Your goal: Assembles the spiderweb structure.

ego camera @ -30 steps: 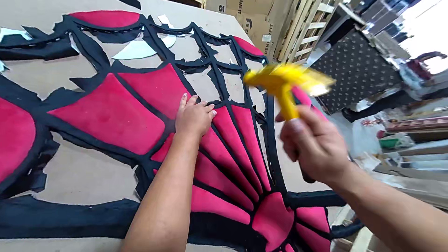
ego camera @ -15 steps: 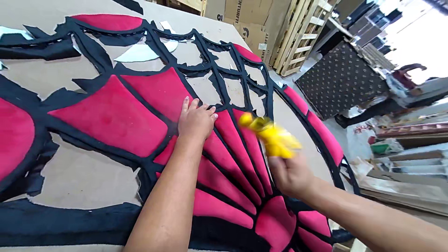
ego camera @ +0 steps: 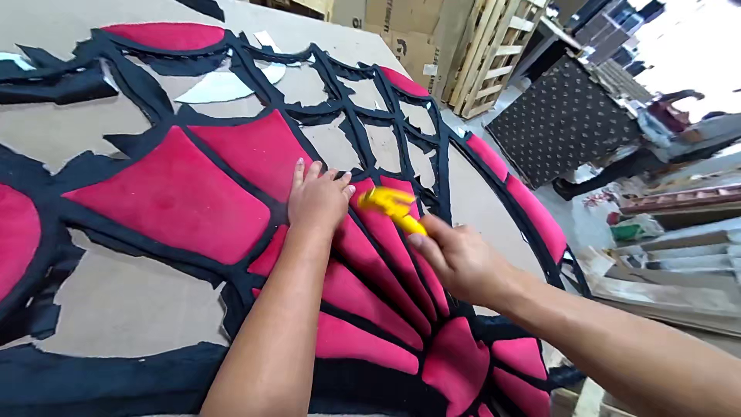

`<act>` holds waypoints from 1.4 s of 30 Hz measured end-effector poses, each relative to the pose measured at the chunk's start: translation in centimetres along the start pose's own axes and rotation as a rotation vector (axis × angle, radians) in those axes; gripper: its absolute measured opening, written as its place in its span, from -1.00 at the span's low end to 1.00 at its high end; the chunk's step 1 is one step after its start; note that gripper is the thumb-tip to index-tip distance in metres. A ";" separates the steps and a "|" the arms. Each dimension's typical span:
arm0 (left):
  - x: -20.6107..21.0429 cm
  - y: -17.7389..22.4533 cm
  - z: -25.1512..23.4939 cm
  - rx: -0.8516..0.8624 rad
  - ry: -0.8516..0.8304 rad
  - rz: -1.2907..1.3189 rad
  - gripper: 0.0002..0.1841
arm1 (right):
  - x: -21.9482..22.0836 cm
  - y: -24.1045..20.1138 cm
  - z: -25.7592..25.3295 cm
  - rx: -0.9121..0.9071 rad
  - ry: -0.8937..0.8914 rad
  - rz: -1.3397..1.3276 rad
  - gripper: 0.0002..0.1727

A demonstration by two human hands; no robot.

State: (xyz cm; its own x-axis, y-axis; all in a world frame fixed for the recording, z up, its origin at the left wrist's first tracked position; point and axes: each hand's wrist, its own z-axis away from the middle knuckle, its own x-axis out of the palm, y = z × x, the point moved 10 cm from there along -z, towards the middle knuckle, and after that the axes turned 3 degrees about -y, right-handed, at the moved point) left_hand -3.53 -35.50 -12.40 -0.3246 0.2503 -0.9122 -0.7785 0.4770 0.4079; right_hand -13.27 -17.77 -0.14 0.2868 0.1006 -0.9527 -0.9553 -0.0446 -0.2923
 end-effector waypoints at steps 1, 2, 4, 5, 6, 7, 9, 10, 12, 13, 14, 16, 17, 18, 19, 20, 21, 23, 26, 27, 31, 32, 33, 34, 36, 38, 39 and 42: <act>-0.3 0.3 0.1 -0.009 0.001 0.033 -0.51 | -2.4 -1.4 0.8 -0.073 0.135 -0.041 -0.56; -0.6 0.2 0.0 -0.015 0.029 0.042 -0.49 | -3.4 -2.0 1.7 -0.122 0.221 -0.060 -0.55; 0.0 -0.4 -0.2 -0.025 0.054 -0.013 -0.40 | -0.6 0.4 2.4 -0.091 0.206 0.007 -0.53; 0.4 -0.7 -0.4 -0.029 0.046 -0.034 -0.37 | 2.4 2.9 2.0 -0.004 0.069 0.067 -0.53; 0.6 -0.5 -0.5 -0.027 0.044 -0.049 -0.36 | 4.4 5.0 1.5 0.088 -0.089 0.099 -0.51; 0.4 -0.2 -0.7 -0.024 0.045 -0.060 -0.36 | 4.7 5.7 0.6 0.156 -0.204 0.118 -0.49; 0.3 -0.7 -0.6 -0.031 0.035 -0.068 -0.36 | 1.7 3.3 -0.4 0.085 -0.120 0.089 -0.51; 0.4 -0.2 -0.5 -0.019 0.029 -0.069 -0.37 | -0.3 1.8 0.3 0.011 0.016 0.065 -0.54; 0.1 -0.1 -0.7 -0.024 0.026 -0.063 -0.38 | -1.1 0.7 1.2 -0.130 0.186 0.065 -0.57; 0.3 -0.4 -0.6 -0.032 0.018 -0.069 -0.37 | 1.0 1.9 1.3 -0.117 0.134 0.102 -0.56; 0.5 -0.5 -0.7 -0.037 0.013 -0.076 -0.36 | 3.5 3.9 1.0 -0.031 -0.020 0.145 -0.53; 0.3 -0.6 -0.8 -0.039 0.013 -0.082 -0.36 | 4.6 5.2 -0.3 0.115 -0.260 0.167 -0.49; 0.3 -0.8 -0.8 -0.039 0.013 -0.078 -0.36 | 3.0 3.8 -0.8 0.098 -0.226 0.145 -0.49; 0.4 -0.5 -0.5 -0.024 0.016 -0.069 -0.37 | 0.6 1.8 -0.5 0.040 -0.096 0.095 -0.52; 0.2 -0.1 -0.4 -0.014 0.026 -0.050 -0.38 | -2.1 -0.2 -0.1 -0.040 0.064 0.033 -0.56; -0.3 -0.2 -0.4 -0.003 0.058 -0.016 -0.40 | -4.2 -1.7 0.3 -0.109 0.195 -0.029 -0.59; -0.8 -0.3 -0.2 0.021 0.110 0.027 -0.41 | -5.4 -2.4 0.9 -0.133 0.274 -0.096 -0.61; -1.9 -1.0 0.3 0.031 0.248 0.139 -0.44 | -5.8 -1.2 2.3 -0.059 0.293 -0.269 -0.63; -3.3 -1.6 1.0 -0.010 0.442 0.248 -0.48 | -3.7 3.5 6.3 0.127 0.235 -0.509 -0.63; -3.6 -1.6 1.3 -0.016 0.483 0.259 -0.49 | -2.9 5.1 8.5 0.188 0.213 -0.547 -0.62; -5.1 -0.8 4.2 -0.101 0.530 0.313 -0.48 | -1.1 9.5 17.5 0.336 0.175 -0.535 -0.54; -5.3 0.6 6.5 -0.129 0.520 0.353 -0.47 | -0.8 10.0 19.0 0.337 0.176 -0.527 -0.54; -5.2 3.0 9.6 -0.149 0.483 0.406 -0.47 | -0.4 10.2 19.9 0.333 0.160 -0.524 -0.53; -4.6 6.0 13.1 -0.165 0.423 0.481 -0.48 | 0.3 9.9 20.3 0.327 0.124 -0.530 -0.53; -2.1 13.1 19.5 -0.156 0.251 0.809 -0.49 | 1.9 7.8 19.9 0.281 -0.007 -0.574 -0.54; 0.8 18.5 23.8 -0.089 0.169 1.263 -0.23 | 3.4 4.9 19.1 0.172 -0.180 -0.640 -0.54; 1.8 19.9 25.6 -0.116 0.166 1.454 -0.13 | 4.1 3.5 19.4 0.082 -0.286 -0.671 -0.53; 1.3 20.4 30.4 -0.263 0.254 1.667 -0.13 | 3.3 1.6 20.3 -0.375 -0.470 -0.623 -0.48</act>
State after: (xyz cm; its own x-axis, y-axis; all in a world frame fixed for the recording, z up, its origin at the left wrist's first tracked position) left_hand -3.53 0.15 -4.01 -0.8689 0.1541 0.4704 0.4150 -0.2912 0.8620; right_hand -15.31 2.64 -2.10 0.6117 0.6125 -0.5007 -0.5231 -0.1617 -0.8368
